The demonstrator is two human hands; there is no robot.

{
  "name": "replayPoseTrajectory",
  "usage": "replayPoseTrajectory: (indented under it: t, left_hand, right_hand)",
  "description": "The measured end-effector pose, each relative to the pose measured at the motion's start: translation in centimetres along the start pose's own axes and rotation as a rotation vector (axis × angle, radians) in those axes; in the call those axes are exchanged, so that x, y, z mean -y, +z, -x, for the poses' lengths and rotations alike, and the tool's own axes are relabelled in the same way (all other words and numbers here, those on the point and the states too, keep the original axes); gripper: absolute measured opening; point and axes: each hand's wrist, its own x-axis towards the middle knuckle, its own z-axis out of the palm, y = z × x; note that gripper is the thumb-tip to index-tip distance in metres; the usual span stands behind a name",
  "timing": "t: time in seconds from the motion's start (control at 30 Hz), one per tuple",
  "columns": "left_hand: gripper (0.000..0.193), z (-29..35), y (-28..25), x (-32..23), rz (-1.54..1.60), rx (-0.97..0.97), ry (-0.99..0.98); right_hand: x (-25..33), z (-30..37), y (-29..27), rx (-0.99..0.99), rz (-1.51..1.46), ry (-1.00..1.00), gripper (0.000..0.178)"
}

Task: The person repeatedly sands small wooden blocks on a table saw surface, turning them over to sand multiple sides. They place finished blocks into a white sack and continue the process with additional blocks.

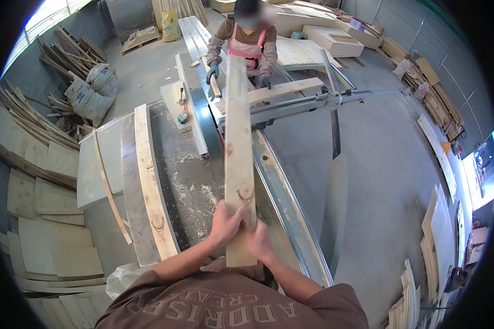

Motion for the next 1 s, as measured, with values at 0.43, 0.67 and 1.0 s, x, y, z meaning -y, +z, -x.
replayPoseTrajectory:
  t: [0.43,0.67,1.0]
  left_hand:
    - [0.064,1.8,-7.5,13.8,-0.045,-0.176,-0.153]
    - [0.054,10.8,-13.4,21.6,-0.115,-0.434,-0.477]
    - [0.045,12.7,-14.4,22.1,-0.209,-0.524,-0.582]
  right_hand:
    - [-8.9,-26.9,-13.4,-0.347,0.175,0.184,0.080]
    - [-13.2,-38.1,-16.2,-0.347,0.302,0.232,0.085]
    - [-15.0,-45.1,-15.3,-0.249,-0.010,0.425,0.101]
